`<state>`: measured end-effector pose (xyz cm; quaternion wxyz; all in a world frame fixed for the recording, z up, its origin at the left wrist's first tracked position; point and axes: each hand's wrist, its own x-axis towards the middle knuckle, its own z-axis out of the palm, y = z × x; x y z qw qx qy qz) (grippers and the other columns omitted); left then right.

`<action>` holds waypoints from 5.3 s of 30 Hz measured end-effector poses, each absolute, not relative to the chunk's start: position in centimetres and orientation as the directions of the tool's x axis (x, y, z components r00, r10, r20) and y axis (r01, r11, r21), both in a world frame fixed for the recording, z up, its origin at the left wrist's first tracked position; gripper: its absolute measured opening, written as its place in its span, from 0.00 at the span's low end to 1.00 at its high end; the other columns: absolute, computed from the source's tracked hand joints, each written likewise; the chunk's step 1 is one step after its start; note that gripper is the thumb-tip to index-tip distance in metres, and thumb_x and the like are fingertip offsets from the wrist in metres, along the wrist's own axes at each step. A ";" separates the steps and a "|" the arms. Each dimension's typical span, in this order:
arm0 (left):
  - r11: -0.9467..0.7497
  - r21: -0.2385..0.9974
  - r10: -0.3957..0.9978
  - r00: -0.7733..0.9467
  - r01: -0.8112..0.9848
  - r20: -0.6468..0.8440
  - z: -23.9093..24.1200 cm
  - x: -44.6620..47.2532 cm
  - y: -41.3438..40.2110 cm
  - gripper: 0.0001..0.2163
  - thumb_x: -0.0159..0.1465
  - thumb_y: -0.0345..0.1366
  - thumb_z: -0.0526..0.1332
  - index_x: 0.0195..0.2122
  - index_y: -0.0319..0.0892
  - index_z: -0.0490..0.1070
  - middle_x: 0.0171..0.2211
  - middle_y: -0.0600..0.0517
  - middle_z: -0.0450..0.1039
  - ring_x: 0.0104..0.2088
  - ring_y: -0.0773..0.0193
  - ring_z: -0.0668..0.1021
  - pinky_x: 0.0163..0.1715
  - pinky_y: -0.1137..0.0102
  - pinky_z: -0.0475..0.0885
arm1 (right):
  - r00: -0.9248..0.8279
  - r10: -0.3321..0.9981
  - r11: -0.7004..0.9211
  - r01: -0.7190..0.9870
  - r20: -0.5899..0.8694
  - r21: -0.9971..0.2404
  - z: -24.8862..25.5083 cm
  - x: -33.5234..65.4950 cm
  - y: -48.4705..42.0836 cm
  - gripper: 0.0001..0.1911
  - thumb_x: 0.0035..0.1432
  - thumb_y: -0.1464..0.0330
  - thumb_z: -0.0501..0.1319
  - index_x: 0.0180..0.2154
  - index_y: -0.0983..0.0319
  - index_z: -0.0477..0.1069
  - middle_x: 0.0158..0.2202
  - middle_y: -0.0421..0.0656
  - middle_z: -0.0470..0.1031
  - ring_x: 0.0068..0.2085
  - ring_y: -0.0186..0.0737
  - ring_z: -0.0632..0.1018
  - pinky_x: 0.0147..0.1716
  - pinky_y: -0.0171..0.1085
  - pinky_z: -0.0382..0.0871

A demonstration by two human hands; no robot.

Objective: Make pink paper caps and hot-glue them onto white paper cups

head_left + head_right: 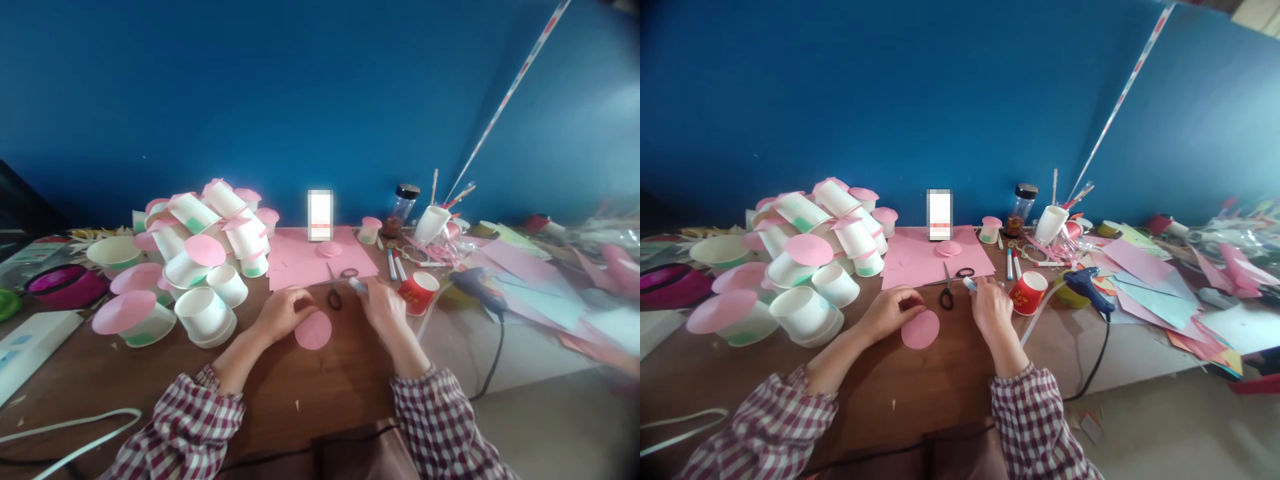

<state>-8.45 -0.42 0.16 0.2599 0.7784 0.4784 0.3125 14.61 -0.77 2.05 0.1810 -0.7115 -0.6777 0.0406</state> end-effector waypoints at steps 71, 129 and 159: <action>-0.663 0.443 0.744 0.598 0.603 0.299 -0.8 -9.2 -1.0 0.09 0.60 0.35 0.58 0.34 0.43 0.78 0.39 0.51 0.76 0.40 0.62 0.74 0.44 0.66 0.67 | -0.433 0.829 0.554 0.722 0.355 -0.414 -0.8 9.6 -6.8 0.17 0.63 0.60 0.51 0.49 0.61 0.66 0.38 0.49 0.76 0.38 0.46 0.77 0.36 0.37 0.68; -0.690 0.383 0.722 0.625 0.614 0.299 -0.9 -9.1 -1.2 0.07 0.61 0.32 0.58 0.29 0.40 0.76 0.38 0.49 0.76 0.39 0.62 0.74 0.44 0.65 0.66 | -0.284 0.884 0.468 0.566 0.372 -0.679 -0.5 10.0 -6.3 0.10 0.63 0.64 0.51 0.37 0.61 0.67 0.30 0.43 0.74 0.32 0.39 0.75 0.35 0.36 0.68; -0.678 0.400 0.731 0.622 0.616 0.281 -0.6 -8.9 -1.2 0.09 0.61 0.34 0.57 0.32 0.41 0.77 0.37 0.49 0.76 0.40 0.62 0.74 0.45 0.65 0.66 | -0.412 0.835 0.550 0.661 0.366 -0.511 -0.3 9.8 -7.0 0.10 0.60 0.63 0.54 0.36 0.62 0.69 0.32 0.46 0.74 0.33 0.41 0.75 0.34 0.38 0.69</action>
